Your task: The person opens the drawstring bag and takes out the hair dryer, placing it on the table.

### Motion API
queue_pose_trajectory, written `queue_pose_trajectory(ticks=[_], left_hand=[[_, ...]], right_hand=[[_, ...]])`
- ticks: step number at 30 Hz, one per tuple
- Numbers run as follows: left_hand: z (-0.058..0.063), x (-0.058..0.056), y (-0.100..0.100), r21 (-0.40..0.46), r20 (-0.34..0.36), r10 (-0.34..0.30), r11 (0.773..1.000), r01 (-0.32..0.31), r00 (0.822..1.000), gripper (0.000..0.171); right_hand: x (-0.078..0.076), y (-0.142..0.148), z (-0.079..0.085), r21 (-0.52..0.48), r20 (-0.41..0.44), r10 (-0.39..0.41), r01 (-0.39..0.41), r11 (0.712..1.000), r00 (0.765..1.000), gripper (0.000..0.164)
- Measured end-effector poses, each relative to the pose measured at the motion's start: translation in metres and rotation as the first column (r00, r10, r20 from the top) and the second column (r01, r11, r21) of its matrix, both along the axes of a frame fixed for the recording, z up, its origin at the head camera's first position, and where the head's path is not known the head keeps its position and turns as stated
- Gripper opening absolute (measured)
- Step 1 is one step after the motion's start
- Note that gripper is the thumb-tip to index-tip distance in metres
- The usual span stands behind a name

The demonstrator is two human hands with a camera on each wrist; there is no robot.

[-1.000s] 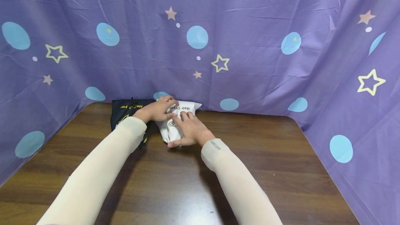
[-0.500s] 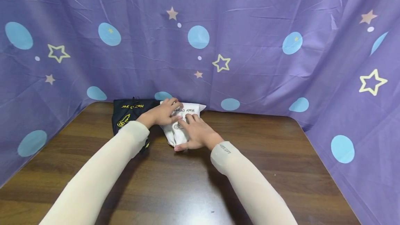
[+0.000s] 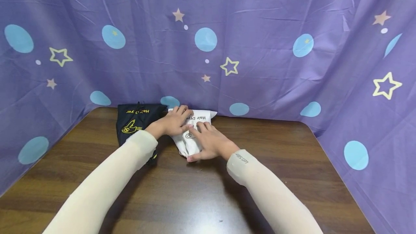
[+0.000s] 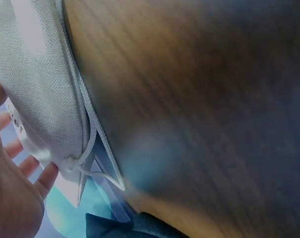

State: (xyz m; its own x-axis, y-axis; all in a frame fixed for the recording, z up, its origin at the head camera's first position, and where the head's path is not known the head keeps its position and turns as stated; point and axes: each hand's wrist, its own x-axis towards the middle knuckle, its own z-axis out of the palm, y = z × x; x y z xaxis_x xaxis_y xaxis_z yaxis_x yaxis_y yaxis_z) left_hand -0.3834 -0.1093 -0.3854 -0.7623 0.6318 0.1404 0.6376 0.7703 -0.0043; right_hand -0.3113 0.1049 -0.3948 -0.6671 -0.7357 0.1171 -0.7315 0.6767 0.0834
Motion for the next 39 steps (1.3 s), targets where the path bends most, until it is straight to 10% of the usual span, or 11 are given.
queue_pose_trajectory(ticks=[39], left_hand=[[-0.008,0.033,0.051,-0.004,0.063,0.017,1.0,-0.017,0.998,0.061]], right_hand=[[0.033,0.058,-0.004,0.014,-0.005,0.032,-0.032,0.999,0.999,0.109]])
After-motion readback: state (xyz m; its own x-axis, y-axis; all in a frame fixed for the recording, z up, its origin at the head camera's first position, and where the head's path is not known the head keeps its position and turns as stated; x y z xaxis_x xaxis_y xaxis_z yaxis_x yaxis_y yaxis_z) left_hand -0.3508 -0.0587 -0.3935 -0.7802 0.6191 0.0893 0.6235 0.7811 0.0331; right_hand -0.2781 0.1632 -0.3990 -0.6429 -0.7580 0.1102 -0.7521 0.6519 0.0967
